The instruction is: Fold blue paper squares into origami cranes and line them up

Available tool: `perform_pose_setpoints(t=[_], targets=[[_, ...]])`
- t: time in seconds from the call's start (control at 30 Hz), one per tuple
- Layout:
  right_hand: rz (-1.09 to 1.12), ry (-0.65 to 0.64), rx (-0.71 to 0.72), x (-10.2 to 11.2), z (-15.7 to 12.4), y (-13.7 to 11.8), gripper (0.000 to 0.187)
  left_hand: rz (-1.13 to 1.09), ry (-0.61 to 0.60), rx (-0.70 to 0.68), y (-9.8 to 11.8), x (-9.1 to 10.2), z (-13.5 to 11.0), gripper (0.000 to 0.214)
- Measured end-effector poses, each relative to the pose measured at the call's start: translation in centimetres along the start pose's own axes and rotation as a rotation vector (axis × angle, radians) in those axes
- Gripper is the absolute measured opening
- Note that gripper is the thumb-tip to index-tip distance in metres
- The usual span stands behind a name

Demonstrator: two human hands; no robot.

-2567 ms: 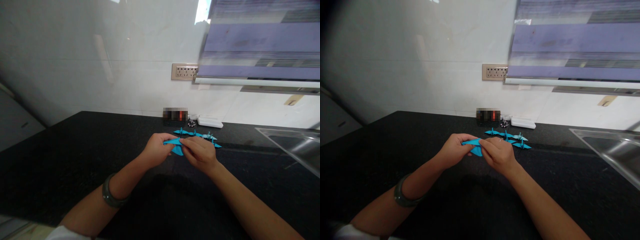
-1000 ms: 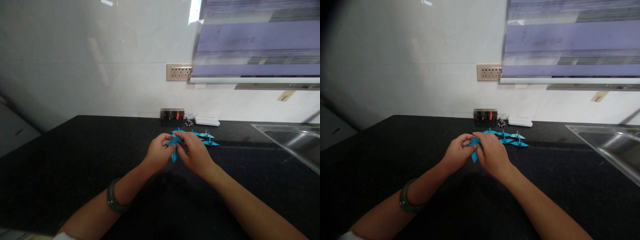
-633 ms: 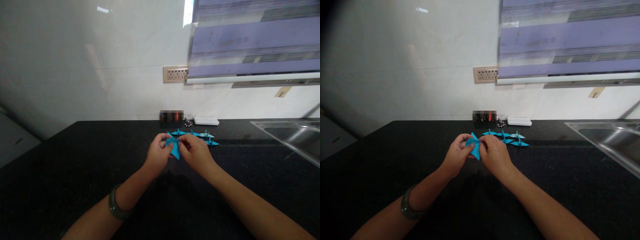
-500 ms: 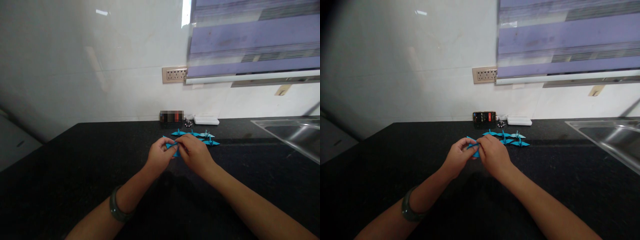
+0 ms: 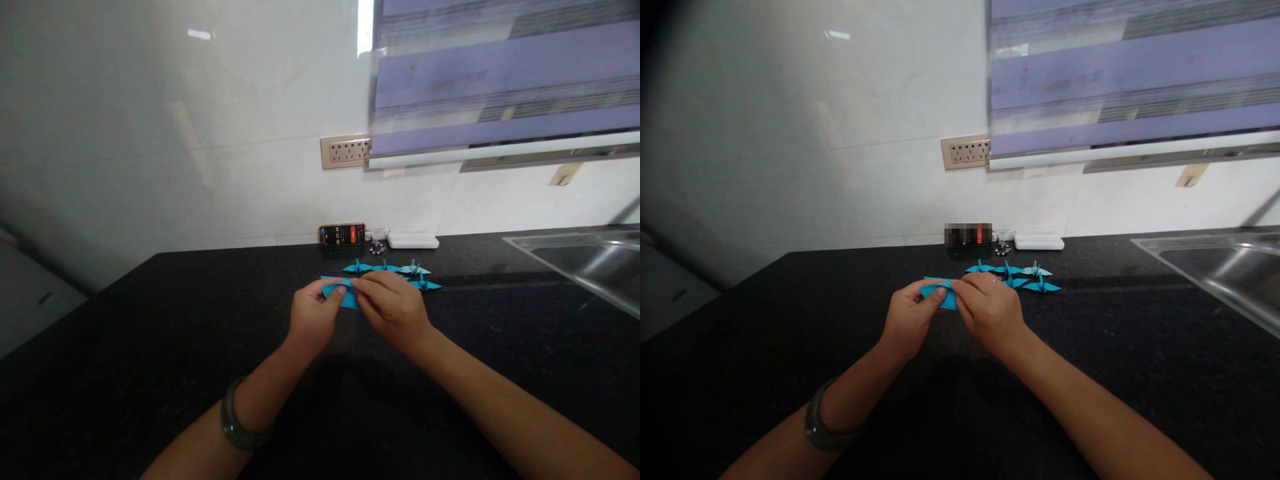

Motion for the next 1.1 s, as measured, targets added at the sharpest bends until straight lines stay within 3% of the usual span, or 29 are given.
perform_pose_setpoints(t=[0.17, 0.27, 0.4, 0.53, 0.6, 0.73, 0.87, 1.0, 1.1], targets=[[-0.075, -0.041, 0.097, 0.0, -0.2, -0.8, 0.020, -0.096, -0.030, 0.052, -0.2, -0.1, -0.1, 0.019], [0.010, -0.040, 0.056, 0.2, 0.0, -0.6, 0.019, -0.087, -0.072, 0.042, 0.0, -0.3, 0.0, 0.021], [0.258, -0.036, -0.193, -0.1, 0.4, 1.6, 0.014, -0.026, -0.098, 0.020, 0.5, -0.5, 0.0, 0.022], [0.516, -0.124, -0.537, -2.4, -0.6, 4.7, 0.015, 0.025, -0.134, 0.006, 1.1, -0.7, -0.1, 0.023], [0.663, -0.197, -0.616, -3.8, -1.1, 5.2, 0.021, 0.025, -0.152, 0.019, 1.1, -0.8, -0.2, 0.025], [0.867, -0.309, -0.651, -5.1, -1.3, 4.8, 0.020, -0.049, -0.193, 0.046, 0.7, -1.1, -0.2, 0.031], [0.976, -0.326, -0.677, -5.1, -1.2, 4.5, 0.017, -0.133, -0.194, 0.043, 0.5, -1.1, -0.1, 0.033], [0.941, -0.336, -0.674, -4.8, -1.2, 4.4, 0.015, -0.138, -0.154, 0.060, 0.4, -0.8, 0.0, 0.034], [0.787, -0.346, -0.607, -4.1, -0.9, 4.3, 0.015, -0.083, -0.155, 0.071, 0.9, -1.0, -0.3, 0.031]])
Point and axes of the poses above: each hand's wrist, its own z-axis towards the middle knuckle, its own x-axis out of the back of the hand, y = z × x, the point moved 10 cm from there along z, towards the middle knuckle, and after that the axes turned 4 degrees about -y, right-handed, at the moved point
